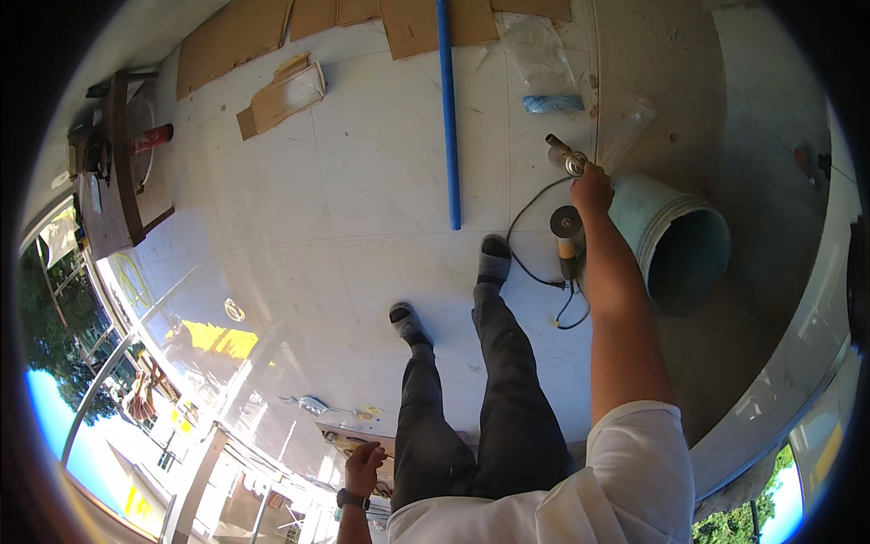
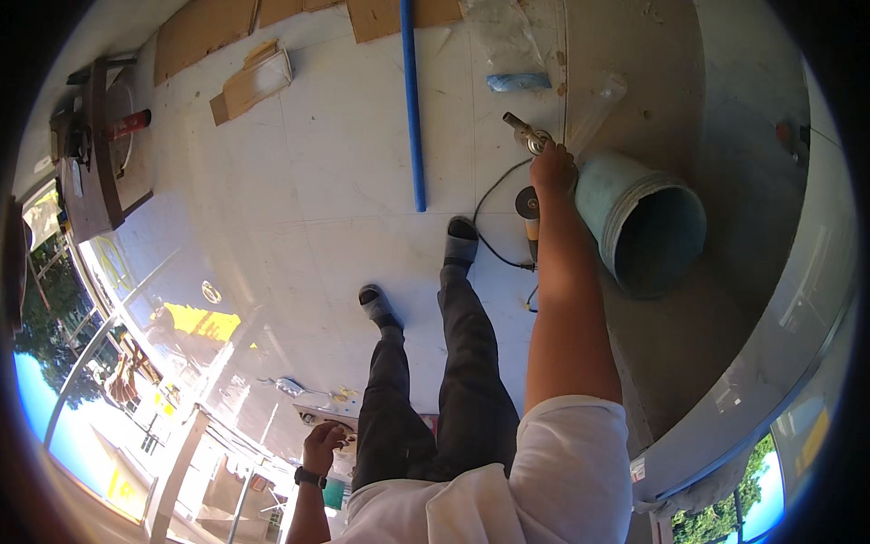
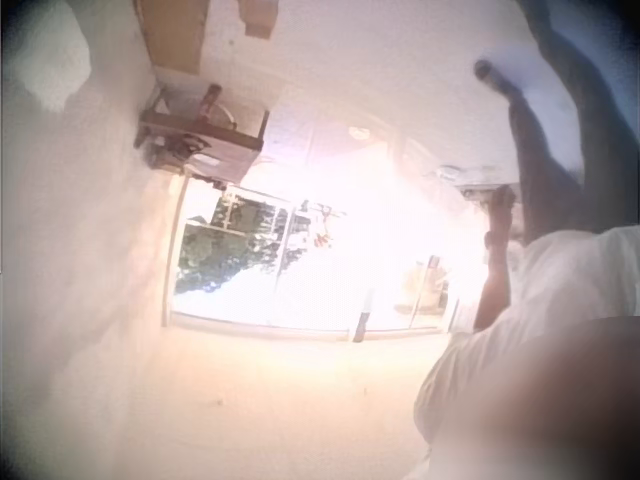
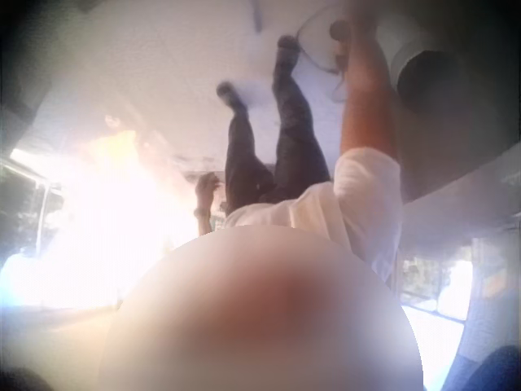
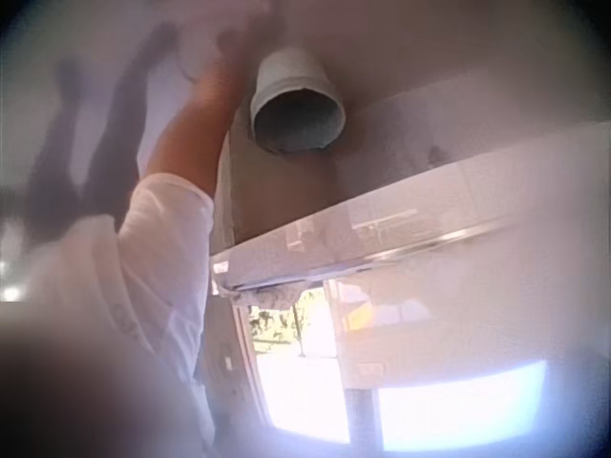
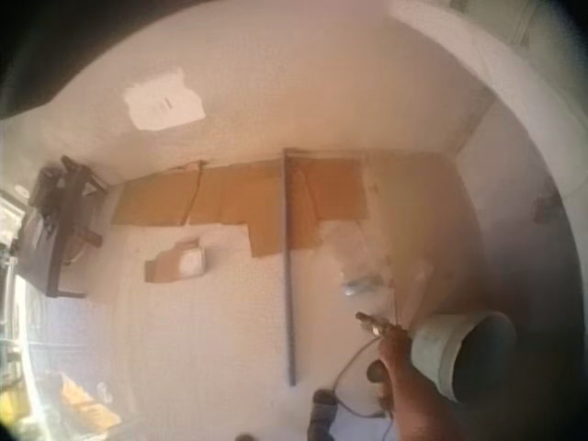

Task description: The person sits on the floor and handles a trowel and utility knife, then scrapes a concrete surface with the trowel. The person then sits and opens a bag of construction material, placing a can inside it.

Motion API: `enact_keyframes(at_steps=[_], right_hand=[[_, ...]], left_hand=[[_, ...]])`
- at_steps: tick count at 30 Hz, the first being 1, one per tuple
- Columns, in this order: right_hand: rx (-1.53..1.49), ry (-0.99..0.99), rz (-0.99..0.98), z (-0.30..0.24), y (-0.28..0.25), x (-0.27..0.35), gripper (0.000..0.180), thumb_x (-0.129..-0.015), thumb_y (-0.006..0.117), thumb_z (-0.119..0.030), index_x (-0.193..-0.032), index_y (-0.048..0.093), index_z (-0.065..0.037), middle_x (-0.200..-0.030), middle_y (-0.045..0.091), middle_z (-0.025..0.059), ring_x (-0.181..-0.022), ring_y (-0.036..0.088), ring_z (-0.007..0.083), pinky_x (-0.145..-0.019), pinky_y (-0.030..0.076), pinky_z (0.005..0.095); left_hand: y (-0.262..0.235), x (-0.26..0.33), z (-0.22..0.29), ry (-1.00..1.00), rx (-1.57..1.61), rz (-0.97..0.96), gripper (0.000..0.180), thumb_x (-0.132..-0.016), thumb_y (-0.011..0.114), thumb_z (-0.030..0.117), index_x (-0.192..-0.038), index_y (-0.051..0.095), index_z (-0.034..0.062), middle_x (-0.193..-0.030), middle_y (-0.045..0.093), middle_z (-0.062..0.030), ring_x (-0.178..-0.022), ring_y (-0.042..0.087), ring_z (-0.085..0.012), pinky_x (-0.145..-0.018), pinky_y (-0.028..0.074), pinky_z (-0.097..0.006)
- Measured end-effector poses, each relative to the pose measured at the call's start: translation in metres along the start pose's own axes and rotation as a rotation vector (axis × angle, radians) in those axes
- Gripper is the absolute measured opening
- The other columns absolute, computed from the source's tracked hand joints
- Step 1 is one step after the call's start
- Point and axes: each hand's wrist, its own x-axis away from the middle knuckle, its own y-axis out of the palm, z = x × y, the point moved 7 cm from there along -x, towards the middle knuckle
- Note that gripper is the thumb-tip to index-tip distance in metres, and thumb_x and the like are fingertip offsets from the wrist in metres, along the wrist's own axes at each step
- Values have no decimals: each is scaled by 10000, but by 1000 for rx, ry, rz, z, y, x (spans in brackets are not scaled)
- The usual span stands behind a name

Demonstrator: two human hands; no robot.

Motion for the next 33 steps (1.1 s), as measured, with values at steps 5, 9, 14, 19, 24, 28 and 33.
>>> enact_keyframes(at_steps=[5, 9, 14, 19, 24, 28, 33], right_hand=[[-24, -170, 86, -30, -3, 9, 226, -983, 633, -276, -1000, 700, -60, -964, 710, 138, -896, 712, 331, -793, 580, 478], [-62, -316, 125, -77, -41, 88, 205, -952, 661, -260, -902, 704, -65, -898, 704, 146, -851, 710, 348, -749, 572, 481], [-116, -676, 62, -151, -139, 254, 249, -900, 683, -284, -784, 718, -67, -762, 685, 131, -754, 691, 345, -691, 532, 495], [-292, -1100, -74, -220, -269, 462, 307, -904, 681, -290, -735, 659, -35, -739, 658, 153, -730, 655, 370, -665, 512, 496], [-300, -1355, -283, -260, -375, 641, 356, -929, 659, -346, -792, 679, -18, -775, 671, 201, -740, 675, 388, -677, 524, 482], [-370, -1299, -386, -290, -386, 739, 277, -910, 723, -273, -898, 727, 4, -770, 696, 163, -689, 675, 308, -644, 522, 400], [-579, -1199, -676, -338, -313, 853, 241, -874, 778, -156, -1008, 744, 42, -802, 705, 88, -675, 619, 149, -640, 505, 306]], left_hand=[[31, 0, 31, 111, 36, -18, 347, -961, 711, 246, -1180, 687, -22, -927, 740, -69, -845, 689, -131, -734, 544, -284], [33, 5, 32, 192, -22, 23, 387, -928, 742, 299, -1168, 702, -2, -923, 749, -92, -839, 681, -136, -771, 555, -319], [25, 22, 65, 427, 27, 106, 457, -856, 798, 309, -1186, 696, 10, -1051, 740, -156, -917, 722, -235, -821, 577, -368], [-13, 84, 132, 799, -48, 360, 773, -724, 887, 308, -1360, 560, 15, -1270, 659, -158, -1166, 643, -320, -1044, 496, -456], [-92, 184, 130, 1118, -1, 734, 776, -663, 915, 270, -1308, 550, 42, -1198, 664, -139, -1156, 619, -343, -1060, 442, -489], [-153, 225, 43, 1041, 132, 826, 627, -684, 841, 206, -1237, 581, 64, -1134, 673, -146, -1081, 639, -354, -974, 481, -474], [-213, 256, -95, 831, 221, 1017, 605, -660, 839, 207, -1203, 607, 80, -1080, 681, -134, -998, 660, -353, -915, 512, -468]])
